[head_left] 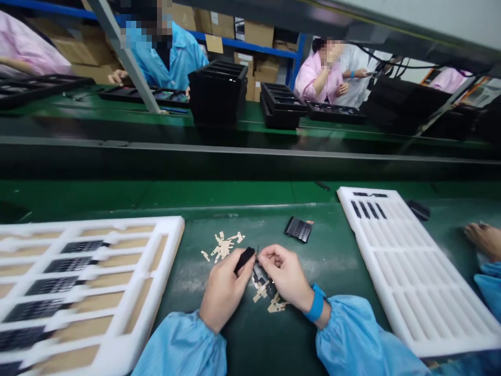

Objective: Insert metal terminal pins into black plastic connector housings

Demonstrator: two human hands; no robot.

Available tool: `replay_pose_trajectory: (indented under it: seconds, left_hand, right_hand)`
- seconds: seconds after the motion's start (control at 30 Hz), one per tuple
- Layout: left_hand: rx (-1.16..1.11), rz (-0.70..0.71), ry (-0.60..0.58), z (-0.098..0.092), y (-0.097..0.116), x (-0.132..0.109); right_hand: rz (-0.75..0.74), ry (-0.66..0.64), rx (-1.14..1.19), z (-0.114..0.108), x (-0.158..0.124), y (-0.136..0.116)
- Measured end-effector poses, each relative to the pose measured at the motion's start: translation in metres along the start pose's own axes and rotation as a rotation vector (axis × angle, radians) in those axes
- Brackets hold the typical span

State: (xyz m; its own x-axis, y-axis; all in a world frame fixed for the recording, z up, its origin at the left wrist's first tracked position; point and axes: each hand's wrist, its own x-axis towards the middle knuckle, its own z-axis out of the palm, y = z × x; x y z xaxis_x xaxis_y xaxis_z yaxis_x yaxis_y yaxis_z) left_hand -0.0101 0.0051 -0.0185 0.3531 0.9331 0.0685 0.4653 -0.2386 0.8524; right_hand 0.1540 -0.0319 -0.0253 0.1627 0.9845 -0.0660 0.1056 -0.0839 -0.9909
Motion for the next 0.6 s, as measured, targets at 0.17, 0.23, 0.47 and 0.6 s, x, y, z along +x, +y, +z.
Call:
replay_pose_trajectory:
  seconds: [0.17, 0.23, 0.47, 0.6]
  left_hand:
    - [0.064, 0.060, -0.046, -0.0004, -0.0043, -0.0015]
    - [0.087, 0.065, -0.032, -0.0011, -0.0062, -0.0017]
    - [0.166, 0.078, -0.015, -0.0026, -0.0083, -0.0011]
    - [0.176, 0.092, -0.005, -0.0028, -0.0075, -0.0002]
  right_hand:
    - [0.004, -0.016, 0.010, 0.0004, 0.0018, 0.0029]
    - [0.017, -0.040, 0.016, -0.0001, 0.0017, 0.0030]
    - [0.021, -0.067, -0.015, -0.0016, 0.0002, 0.0010]
    - [0.041, -0.074, 0.017, -0.0024, 0.0008, -0.0022]
